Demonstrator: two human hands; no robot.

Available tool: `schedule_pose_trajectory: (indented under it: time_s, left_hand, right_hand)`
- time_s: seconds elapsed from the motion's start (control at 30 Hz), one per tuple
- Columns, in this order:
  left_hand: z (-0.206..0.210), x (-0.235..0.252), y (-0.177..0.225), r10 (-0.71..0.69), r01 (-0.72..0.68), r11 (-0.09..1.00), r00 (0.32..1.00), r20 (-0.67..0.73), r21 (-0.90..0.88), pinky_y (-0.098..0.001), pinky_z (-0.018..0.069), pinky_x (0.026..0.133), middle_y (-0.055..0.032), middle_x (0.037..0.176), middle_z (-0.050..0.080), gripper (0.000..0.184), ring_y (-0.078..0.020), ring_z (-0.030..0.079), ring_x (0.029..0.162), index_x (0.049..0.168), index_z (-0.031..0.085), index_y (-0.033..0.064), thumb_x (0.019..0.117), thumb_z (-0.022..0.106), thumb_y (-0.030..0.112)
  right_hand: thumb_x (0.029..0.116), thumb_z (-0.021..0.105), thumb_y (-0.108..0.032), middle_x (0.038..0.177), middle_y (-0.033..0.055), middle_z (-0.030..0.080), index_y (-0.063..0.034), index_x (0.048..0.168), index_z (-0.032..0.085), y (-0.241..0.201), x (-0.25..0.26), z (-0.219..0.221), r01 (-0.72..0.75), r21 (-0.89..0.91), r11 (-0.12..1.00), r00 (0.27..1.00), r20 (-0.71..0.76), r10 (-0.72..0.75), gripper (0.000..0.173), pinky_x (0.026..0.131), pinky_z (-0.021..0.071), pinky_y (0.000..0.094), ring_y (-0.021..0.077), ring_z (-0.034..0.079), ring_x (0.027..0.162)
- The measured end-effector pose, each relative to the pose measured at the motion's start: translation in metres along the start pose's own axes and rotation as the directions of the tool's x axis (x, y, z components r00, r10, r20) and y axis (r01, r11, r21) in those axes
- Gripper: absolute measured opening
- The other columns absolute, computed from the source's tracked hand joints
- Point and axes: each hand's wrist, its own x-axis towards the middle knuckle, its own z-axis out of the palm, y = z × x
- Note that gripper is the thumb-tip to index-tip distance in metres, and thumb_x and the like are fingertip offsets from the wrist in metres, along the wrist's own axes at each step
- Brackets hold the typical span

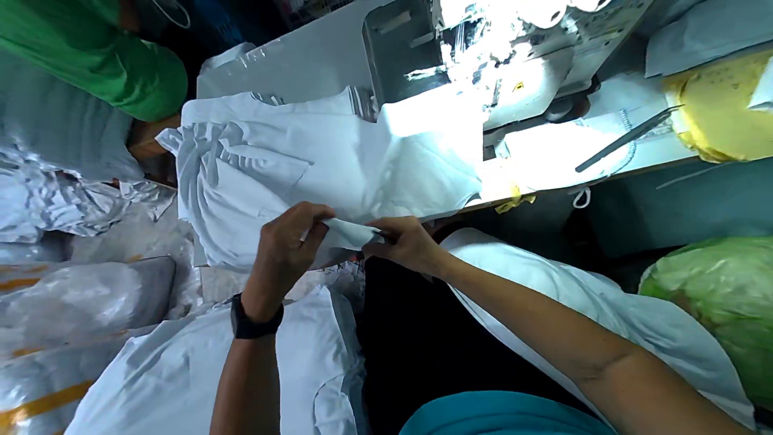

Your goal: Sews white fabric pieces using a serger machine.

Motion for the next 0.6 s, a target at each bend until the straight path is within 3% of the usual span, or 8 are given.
schedule_pose_trajectory:
  time_s: [0.07,0.13,0.2,0.33,0.4,0.47,0.53,0.6]
  left_hand:
    - [-0.016,0.006,0.006,-0.026,0.027,0.999,0.999,-0.045,0.031,-0.0198,0.0536,0.084,-0.0118,0.097,0.070,0.019,-0.0055,0.066,0.088,0.104,0.069,-0.0062,0.0996,0.055,0.006]
    - [-0.027,0.017,0.011,-0.015,0.019,0.998,0.997,-0.073,0.055,-0.0170,0.0517,0.081,-0.0121,0.096,0.069,0.022,-0.0024,0.063,0.085,0.105,0.068,-0.0078,0.1014,0.052,0.007]
    - [-0.036,0.033,0.018,0.062,-0.054,0.996,0.991,-0.118,0.069,-0.0193,0.0520,0.080,-0.0130,0.096,0.069,0.024,-0.0034,0.063,0.085,0.106,0.065,-0.0085,0.1036,0.048,0.007]
    - [-0.038,0.066,0.046,0.299,-0.261,0.946,0.932,-0.206,0.190,-0.0269,0.0530,0.084,-0.0070,0.102,0.067,0.019,-0.0094,0.065,0.096,0.108,0.063,0.0022,0.1061,0.052,0.018]
    - [-0.019,0.094,0.061,0.383,-0.345,0.900,0.918,-0.103,0.265,-0.0276,0.0482,0.075,-0.0083,0.095,0.060,0.026,-0.0147,0.060,0.086,0.106,0.058,0.0070,0.1034,0.060,0.033]
    - [0.014,0.124,0.061,0.430,-0.415,0.881,0.903,-0.018,0.229,-0.0340,0.0464,0.061,-0.0147,0.083,0.063,0.021,-0.0227,0.060,0.069,0.099,0.062,0.0006,0.0983,0.064,0.021]
    - [0.044,0.142,0.044,0.383,-0.385,0.916,0.923,0.046,0.111,-0.0331,0.0520,0.063,-0.0158,0.085,0.067,0.014,-0.0212,0.064,0.069,0.098,0.066,-0.0033,0.0968,0.062,0.010]
    - [0.061,0.147,0.029,0.320,-0.323,0.946,0.945,0.071,0.038,-0.0316,0.0545,0.072,-0.0161,0.090,0.067,0.016,-0.0195,0.065,0.076,0.102,0.066,-0.0042,0.1014,0.059,0.011]
  right_hand:
    - [0.0913,0.071,-0.006,0.068,0.0034,0.063,0.0042,0.087,0.070,0.005,0.000,0.005,-0.100,0.007,0.995,0.995,0.016,0.100,0.011,0.057,0.0466,0.0184,0.0003,0.054,0.059]
    - [0.0936,0.069,-0.007,0.066,0.0014,0.062,0.0050,0.086,0.071,-0.004,-0.004,0.002,-0.122,0.029,0.992,0.992,-0.012,0.123,0.015,0.057,0.0450,0.0153,-0.0029,0.052,0.058]
    - [0.0926,0.070,-0.007,0.069,0.0038,0.067,0.0074,0.086,0.071,-0.026,-0.009,-0.009,-0.022,0.073,0.997,0.997,-0.069,0.027,0.016,0.060,0.0500,0.0132,-0.0037,0.059,0.061]
    - [0.0946,0.068,-0.004,0.073,0.0020,0.069,0.0082,0.091,0.070,-0.071,-0.023,-0.058,0.090,0.132,0.987,0.991,-0.108,-0.076,0.013,0.058,0.0499,0.0087,-0.0070,0.059,0.062]
    - [0.0959,0.065,-0.003,0.075,-0.0025,0.069,0.0047,0.093,0.070,-0.071,-0.037,-0.083,-0.018,0.136,0.991,0.989,-0.146,0.038,0.010,0.058,0.0504,0.0101,-0.0072,0.058,0.062]
    - [0.0959,0.063,-0.004,0.074,-0.0060,0.069,0.0003,0.092,0.070,-0.061,-0.053,-0.097,-0.195,0.153,0.969,0.944,-0.240,0.227,0.008,0.055,0.0482,0.0109,-0.0073,0.056,0.058]
    - [0.0942,0.067,-0.004,0.071,-0.0072,0.069,-0.0032,0.088,0.070,-0.050,-0.061,-0.103,-0.320,0.245,0.915,0.853,-0.346,0.391,0.007,0.050,0.0461,0.0120,-0.0055,0.055,0.053]
    - [0.0931,0.068,-0.002,0.068,-0.0060,0.069,-0.0038,0.085,0.070,-0.040,-0.060,-0.108,-0.359,0.305,0.882,0.793,-0.399,0.460,0.008,0.048,0.0458,0.0133,-0.0033,0.055,0.051]
